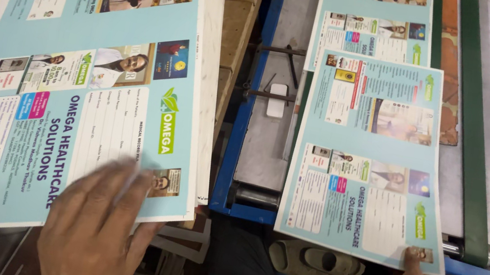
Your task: The person lifts individual printed sheets from a large stack and feeds them onto the conveyor belt of a machine one by one.
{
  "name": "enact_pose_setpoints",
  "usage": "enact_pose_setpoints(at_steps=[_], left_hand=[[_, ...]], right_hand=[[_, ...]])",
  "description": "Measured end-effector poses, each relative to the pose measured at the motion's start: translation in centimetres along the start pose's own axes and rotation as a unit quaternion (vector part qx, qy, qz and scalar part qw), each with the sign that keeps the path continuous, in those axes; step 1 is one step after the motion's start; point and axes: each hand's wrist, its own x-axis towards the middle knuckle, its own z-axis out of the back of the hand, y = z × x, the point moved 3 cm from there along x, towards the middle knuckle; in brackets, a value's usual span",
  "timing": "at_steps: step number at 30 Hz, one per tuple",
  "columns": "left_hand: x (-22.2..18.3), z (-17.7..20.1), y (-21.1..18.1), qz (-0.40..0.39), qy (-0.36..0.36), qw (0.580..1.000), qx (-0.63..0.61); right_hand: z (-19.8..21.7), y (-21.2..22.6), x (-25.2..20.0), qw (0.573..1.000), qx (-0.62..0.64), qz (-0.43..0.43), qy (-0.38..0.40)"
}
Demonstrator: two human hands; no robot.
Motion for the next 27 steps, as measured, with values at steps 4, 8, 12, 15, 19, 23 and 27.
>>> enact_pose_setpoints(at_steps=[4, 8, 12, 15, 19, 23, 27], left_hand=[[0.0, -0.7, 0.3, 0.017, 0.002, 0.999, -0.031], [0.1, -0.8, 0.8, 0.033, 0.023, 0.998, -0.041], [0.4, -1.0, 1.0, 0.03, 0.015, 0.998, -0.051], [0.2, -1.2, 1.2, 0.049, 0.016, 0.997, -0.055], [0.1, -1.4, 1.2, 0.053, 0.01, 0.997, -0.053], [0.2, -1.3, 1.0, 0.053, -0.004, 0.997, -0.054], [0.4, -1.4, 0.8, 0.043, -0.018, 0.998, -0.053]], right_hand=[[2.0, -1.1, -1.8, 0.995, -0.094, -0.035, -0.019], [1.8, -1.2, -2.6, 0.998, -0.057, 0.007, 0.022], [0.8, -0.5, -2.1, 0.979, -0.196, 0.05, 0.022], [-1.0, 0.4, -0.6, 0.984, -0.124, 0.113, 0.055], [-2.7, 0.2, 2.3, 0.989, -0.098, 0.096, 0.056], [-5.0, -0.4, 5.4, 0.992, -0.042, 0.101, 0.061], [-7.1, -0.4, 7.2, 0.996, 0.048, -0.012, 0.076]])
